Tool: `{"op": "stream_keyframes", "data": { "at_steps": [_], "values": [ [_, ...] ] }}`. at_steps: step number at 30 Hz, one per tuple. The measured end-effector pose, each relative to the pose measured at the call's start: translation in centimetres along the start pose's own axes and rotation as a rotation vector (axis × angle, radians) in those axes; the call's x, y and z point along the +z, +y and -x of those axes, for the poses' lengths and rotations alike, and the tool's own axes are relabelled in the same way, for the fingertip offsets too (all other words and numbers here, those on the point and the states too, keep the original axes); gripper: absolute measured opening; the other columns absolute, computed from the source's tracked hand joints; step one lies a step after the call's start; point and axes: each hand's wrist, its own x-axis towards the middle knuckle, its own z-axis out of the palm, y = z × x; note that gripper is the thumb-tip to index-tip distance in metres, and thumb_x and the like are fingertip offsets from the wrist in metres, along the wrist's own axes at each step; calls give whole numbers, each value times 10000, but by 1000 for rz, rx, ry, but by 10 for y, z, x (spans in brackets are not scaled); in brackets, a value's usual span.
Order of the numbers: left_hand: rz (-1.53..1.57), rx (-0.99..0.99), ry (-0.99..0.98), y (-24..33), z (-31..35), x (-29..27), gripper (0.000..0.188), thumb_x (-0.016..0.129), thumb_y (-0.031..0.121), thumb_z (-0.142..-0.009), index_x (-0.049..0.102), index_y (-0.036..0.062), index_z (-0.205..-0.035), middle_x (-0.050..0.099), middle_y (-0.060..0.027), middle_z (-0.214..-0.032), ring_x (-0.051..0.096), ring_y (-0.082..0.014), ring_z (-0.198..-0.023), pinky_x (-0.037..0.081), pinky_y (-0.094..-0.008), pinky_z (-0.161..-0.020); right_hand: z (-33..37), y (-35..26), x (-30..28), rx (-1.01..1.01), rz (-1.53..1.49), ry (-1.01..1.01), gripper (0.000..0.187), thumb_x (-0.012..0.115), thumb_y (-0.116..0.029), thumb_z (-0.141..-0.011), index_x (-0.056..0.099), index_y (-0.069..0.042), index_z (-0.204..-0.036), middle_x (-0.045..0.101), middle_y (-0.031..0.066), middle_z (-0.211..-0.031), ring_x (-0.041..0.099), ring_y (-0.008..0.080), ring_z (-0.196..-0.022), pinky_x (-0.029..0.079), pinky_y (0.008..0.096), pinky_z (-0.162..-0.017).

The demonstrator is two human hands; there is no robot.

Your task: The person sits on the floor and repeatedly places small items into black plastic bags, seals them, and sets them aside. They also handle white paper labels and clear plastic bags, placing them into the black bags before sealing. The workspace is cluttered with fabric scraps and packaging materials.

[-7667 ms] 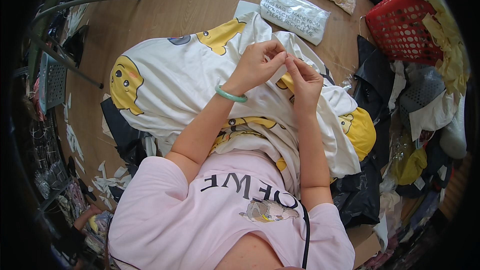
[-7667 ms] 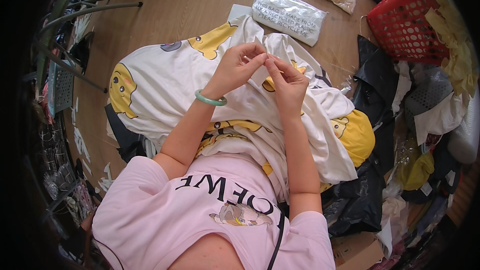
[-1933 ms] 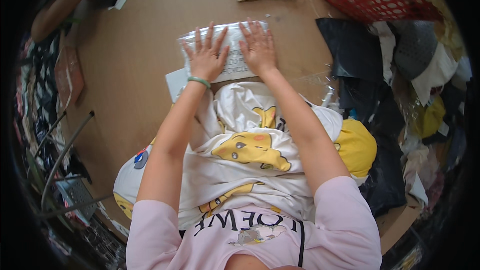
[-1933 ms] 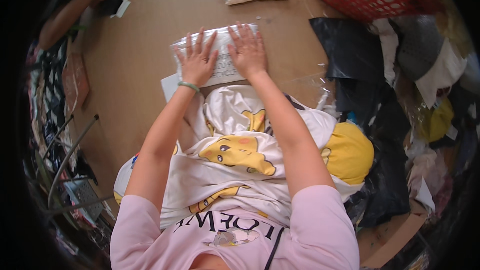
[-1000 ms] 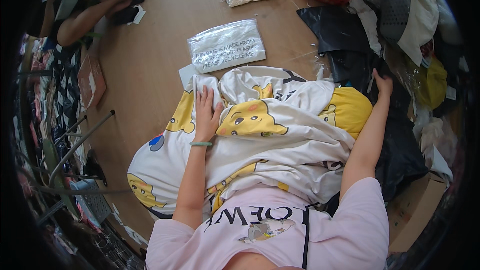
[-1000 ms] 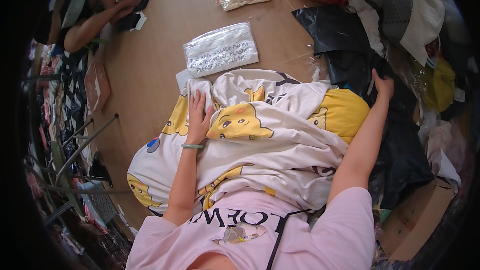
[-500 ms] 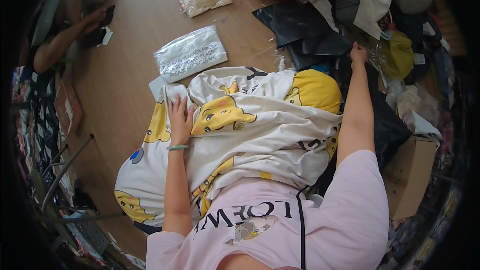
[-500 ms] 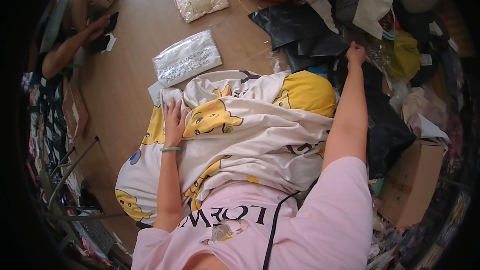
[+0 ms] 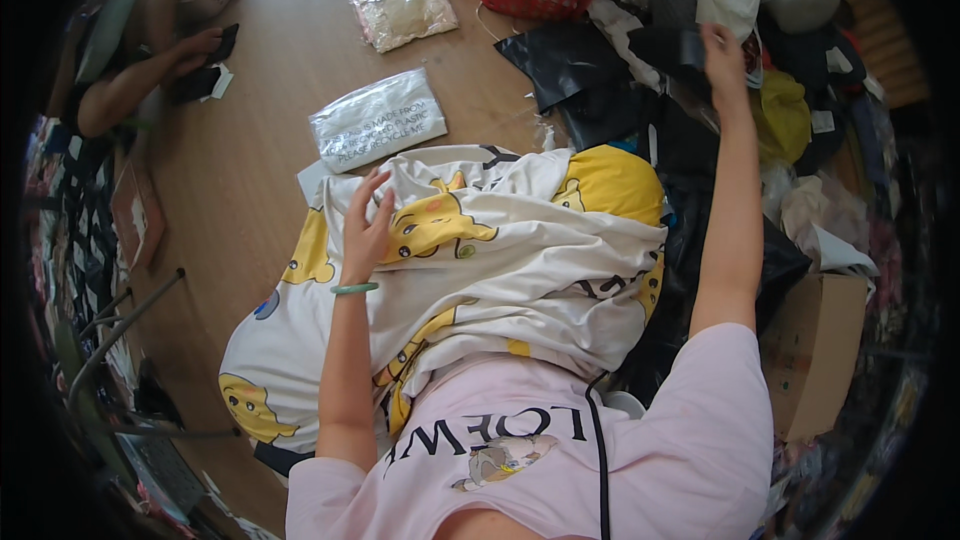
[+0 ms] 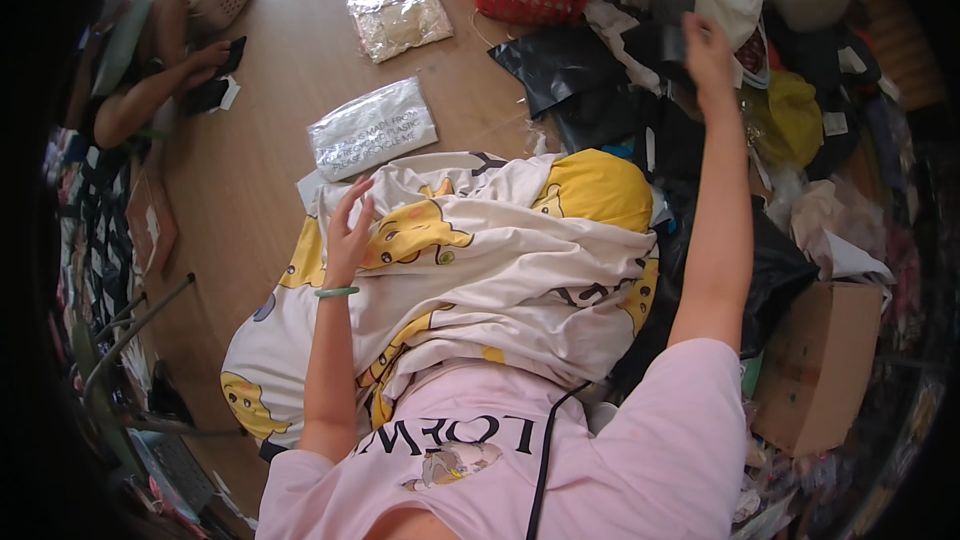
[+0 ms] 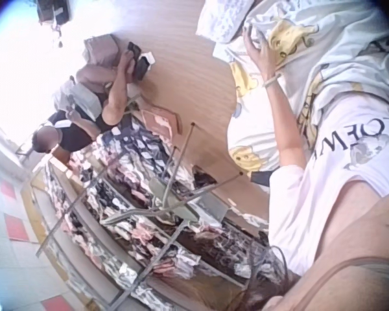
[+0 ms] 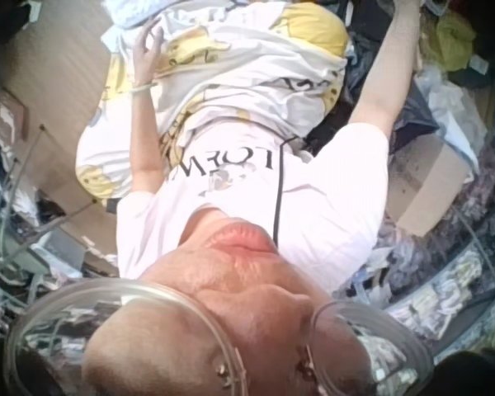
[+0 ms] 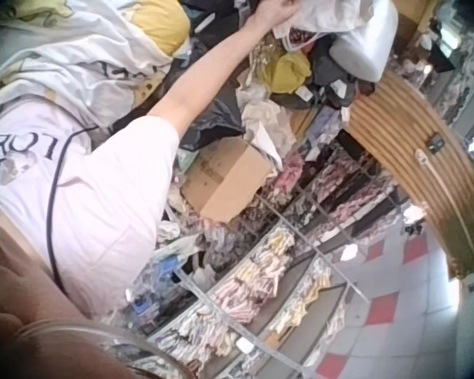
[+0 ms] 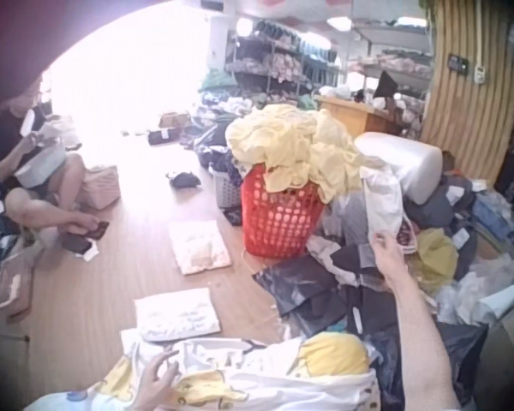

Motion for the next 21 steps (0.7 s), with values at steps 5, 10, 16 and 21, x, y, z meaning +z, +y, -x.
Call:
{"op": "stream_keyframes", "data": {
  "at_steps": [5,10,16,21],
  "values": [
    [643,-150,-264,66,-9,28,566,490,399,-1019,368,120,-1496,429,-110,-1498,389,-237,-1390,271,-367,-1145,137,-96,115,-896,403,-397,140,729,-170,-780,651,-106,-877,651,92,-1059,551,299,-1051,410,453,-856],
    [1100,-317,-233,46,1,30,599,533,459,-994,343,152,-1471,500,-49,-1310,546,-173,-1151,532,-332,-831,261,-98,183,-823,74,-907,150,676,-191,-864,601,-83,-936,558,123,-1339,440,350,-1283,302,491,-1044],
    [938,-451,25,-15,30,3,303,577,262,-995,558,61,-1221,644,-36,-1021,635,-103,-855,526,-278,-686,298,-82,215,-404,-248,-1198,173,602,-206,-956,649,-54,-1023,648,118,-1154,553,278,-1176,394,384,-1015],
    [855,-553,247,-37,39,-17,175,622,207,-954,611,46,-1024,673,-29,-882,647,-119,-755,513,-269,-629,275,-51,238,-509,-37,-760,537,709,-234,-875,510,-34,-1331,608,199,-1209,594,354,-1098,458,417,-950]
  ]
}}
